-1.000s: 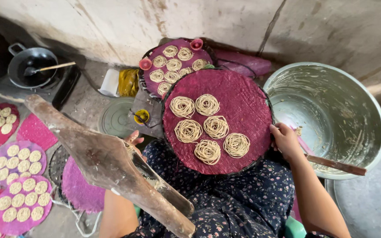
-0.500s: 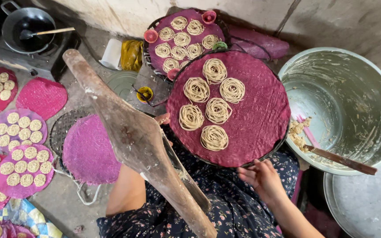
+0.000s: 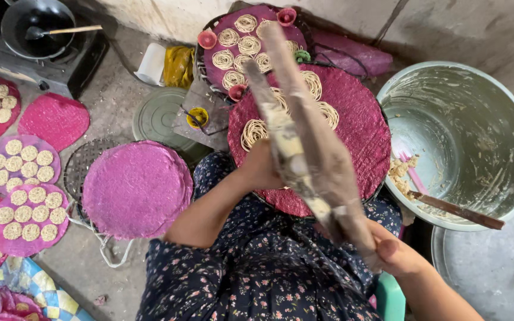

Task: The person scoops dough from a large basin with a spatula and loads it into a wooden hand press. They press the lever to extrude noodle strands onto round trays, cover the finished nests with a pink cloth, and stack filled trays on the floor.

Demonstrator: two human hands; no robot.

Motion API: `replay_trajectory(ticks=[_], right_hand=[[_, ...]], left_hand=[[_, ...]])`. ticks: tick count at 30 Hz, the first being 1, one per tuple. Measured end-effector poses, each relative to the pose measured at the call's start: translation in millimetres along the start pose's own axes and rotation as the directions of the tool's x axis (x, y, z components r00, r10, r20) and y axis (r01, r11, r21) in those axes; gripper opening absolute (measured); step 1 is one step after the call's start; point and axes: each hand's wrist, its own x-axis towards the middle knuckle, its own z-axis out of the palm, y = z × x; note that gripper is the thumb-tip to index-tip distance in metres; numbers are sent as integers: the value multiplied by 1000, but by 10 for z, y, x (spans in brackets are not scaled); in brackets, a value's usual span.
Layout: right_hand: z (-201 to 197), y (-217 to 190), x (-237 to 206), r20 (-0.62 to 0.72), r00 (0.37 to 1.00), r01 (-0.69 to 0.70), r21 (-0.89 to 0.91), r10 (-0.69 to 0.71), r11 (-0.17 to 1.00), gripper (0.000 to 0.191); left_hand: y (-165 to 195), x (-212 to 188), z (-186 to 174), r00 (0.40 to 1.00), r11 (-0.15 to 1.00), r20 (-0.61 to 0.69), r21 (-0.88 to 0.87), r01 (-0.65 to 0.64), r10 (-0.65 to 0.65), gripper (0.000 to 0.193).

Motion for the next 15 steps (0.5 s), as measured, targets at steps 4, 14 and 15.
replay_trajectory(ticks=[4,14,15], right_hand=[[-81,-124,-123,-91,996,-7,-73,1,997,117],[-237,-436,-718,134,981,-178,298,144,938,126],[-329,-516,-735,85,986,-159,241,142,957,127]], left_hand=[[377,421,-99,942,974,270,-159,-160,199,66],[767,1403,-312,749,-202,-215,-973,-110,626,107],[740,1475,-263,798,-204,-216,-972,-119,563,105]])
